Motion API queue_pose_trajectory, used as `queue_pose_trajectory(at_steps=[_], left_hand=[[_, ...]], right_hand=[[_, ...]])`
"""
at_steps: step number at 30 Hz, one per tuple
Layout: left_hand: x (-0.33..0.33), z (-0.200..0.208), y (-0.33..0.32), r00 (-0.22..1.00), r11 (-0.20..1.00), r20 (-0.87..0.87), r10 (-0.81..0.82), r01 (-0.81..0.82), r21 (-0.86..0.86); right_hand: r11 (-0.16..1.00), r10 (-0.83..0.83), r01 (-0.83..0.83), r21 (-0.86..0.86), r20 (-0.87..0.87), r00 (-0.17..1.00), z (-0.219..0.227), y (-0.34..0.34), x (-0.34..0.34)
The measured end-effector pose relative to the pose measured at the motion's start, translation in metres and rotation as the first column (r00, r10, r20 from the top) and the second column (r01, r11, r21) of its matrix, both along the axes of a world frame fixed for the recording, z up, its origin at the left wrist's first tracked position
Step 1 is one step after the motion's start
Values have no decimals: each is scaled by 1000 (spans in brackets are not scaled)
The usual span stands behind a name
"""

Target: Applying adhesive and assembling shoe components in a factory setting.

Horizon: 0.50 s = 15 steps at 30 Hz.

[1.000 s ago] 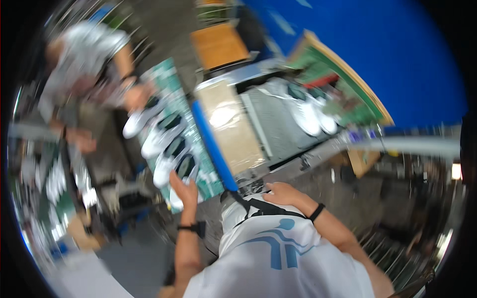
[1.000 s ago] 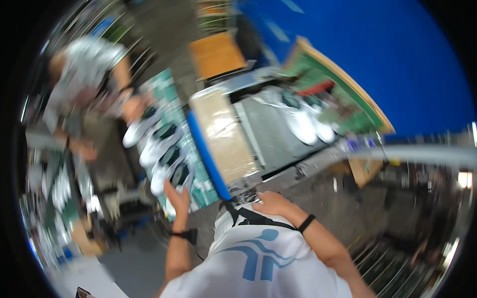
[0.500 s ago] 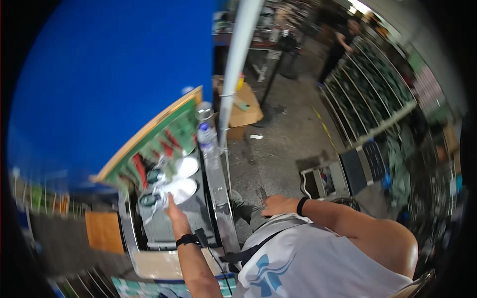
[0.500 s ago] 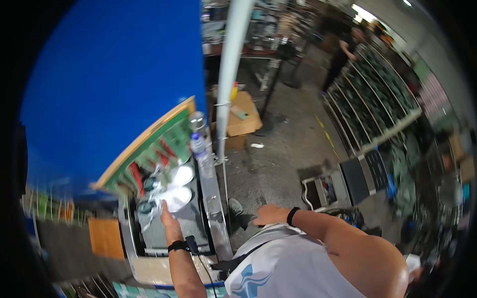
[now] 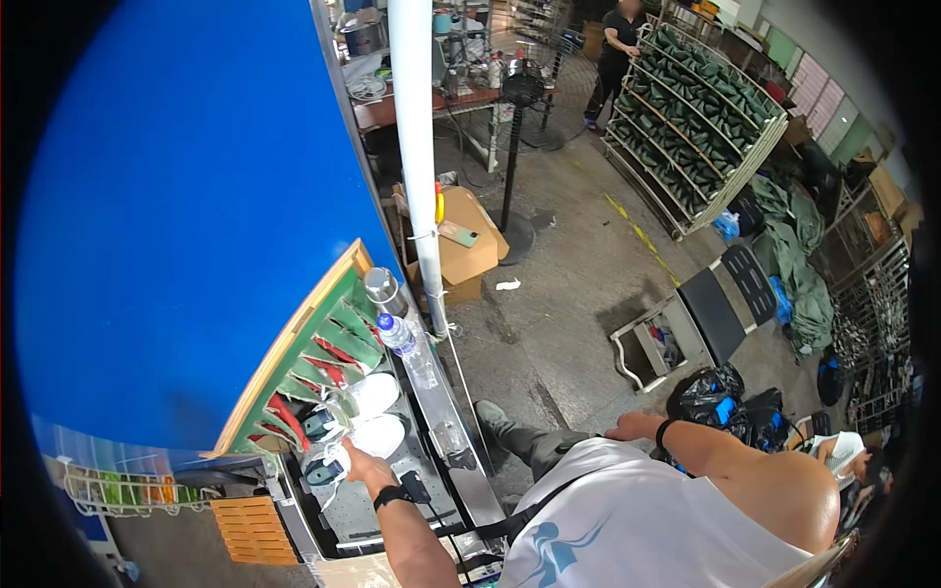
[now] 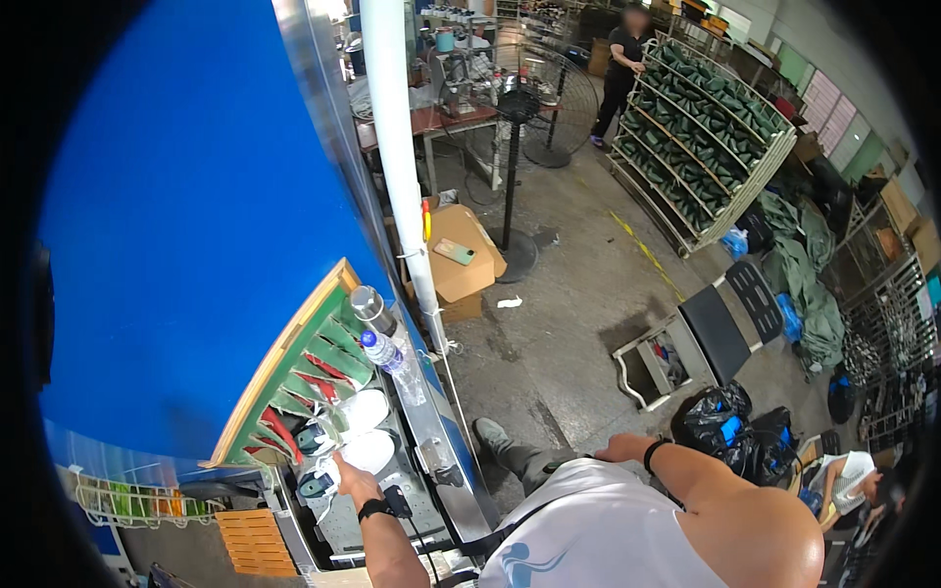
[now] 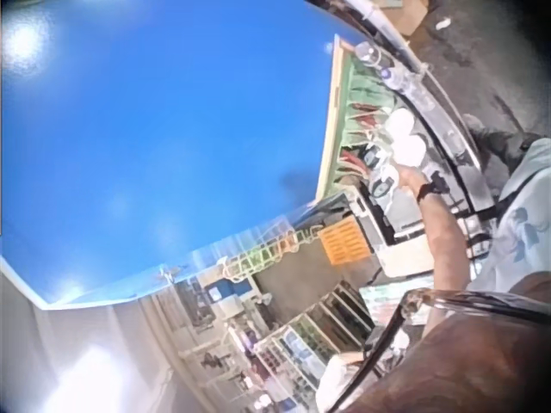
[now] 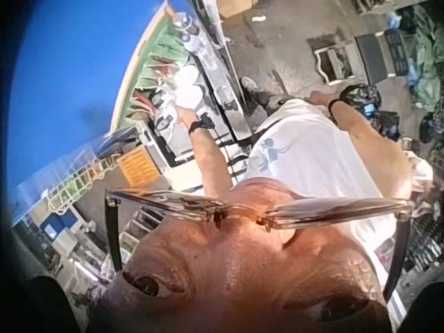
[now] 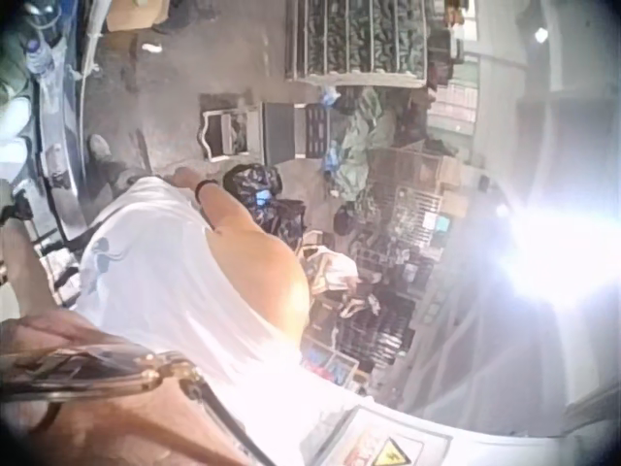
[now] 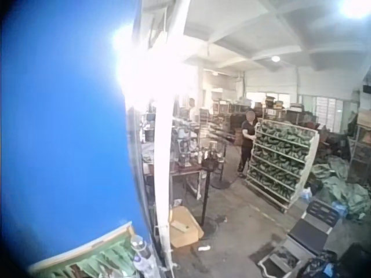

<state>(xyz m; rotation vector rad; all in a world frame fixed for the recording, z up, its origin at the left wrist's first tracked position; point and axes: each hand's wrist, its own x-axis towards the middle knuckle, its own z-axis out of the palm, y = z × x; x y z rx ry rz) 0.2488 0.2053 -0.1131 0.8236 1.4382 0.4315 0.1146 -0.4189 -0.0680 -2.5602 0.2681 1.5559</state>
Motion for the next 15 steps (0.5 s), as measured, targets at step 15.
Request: queue_pose_trajectory(at_steps=[15], left_hand=[[-382,79,-16,943,963,233,-236,194,189]], right_hand=[[950,254,-267,165,95,963,-19,87,44]])
